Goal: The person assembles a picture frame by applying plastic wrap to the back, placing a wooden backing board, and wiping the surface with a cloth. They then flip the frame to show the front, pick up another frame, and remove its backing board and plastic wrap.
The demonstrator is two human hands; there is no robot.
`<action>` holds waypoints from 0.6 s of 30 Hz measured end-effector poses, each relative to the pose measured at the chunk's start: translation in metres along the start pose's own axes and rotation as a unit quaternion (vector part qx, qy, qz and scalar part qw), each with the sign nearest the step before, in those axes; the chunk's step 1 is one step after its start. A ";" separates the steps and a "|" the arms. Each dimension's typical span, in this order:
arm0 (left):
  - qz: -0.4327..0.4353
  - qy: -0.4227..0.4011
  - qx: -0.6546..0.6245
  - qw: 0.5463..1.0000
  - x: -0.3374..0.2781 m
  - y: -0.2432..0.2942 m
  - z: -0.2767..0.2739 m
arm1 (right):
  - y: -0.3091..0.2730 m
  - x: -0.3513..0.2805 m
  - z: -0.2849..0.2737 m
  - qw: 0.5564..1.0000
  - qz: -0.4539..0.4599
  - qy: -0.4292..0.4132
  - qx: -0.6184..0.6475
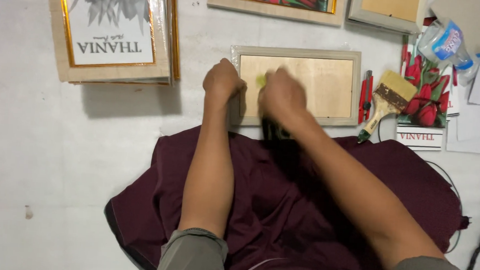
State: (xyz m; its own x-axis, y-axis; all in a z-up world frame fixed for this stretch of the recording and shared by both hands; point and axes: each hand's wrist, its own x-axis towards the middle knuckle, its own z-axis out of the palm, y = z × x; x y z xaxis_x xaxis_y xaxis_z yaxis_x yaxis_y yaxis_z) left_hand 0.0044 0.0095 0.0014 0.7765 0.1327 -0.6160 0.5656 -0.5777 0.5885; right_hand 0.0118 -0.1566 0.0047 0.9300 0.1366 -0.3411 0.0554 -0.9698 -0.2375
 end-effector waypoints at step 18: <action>0.005 0.015 0.020 1.000 0.001 0.001 0.003 | 0.086 0.052 -0.009 0.951 -0.190 0.159 -0.184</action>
State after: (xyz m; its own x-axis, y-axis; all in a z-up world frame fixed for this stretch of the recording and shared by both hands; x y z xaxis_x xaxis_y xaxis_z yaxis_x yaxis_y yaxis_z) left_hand 0.0049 0.0063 -0.0006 0.7900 0.1511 -0.5943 0.5470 -0.6114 0.5718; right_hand 0.0685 -0.2351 -0.0258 0.8772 0.4799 0.0123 0.4782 -0.8758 0.0657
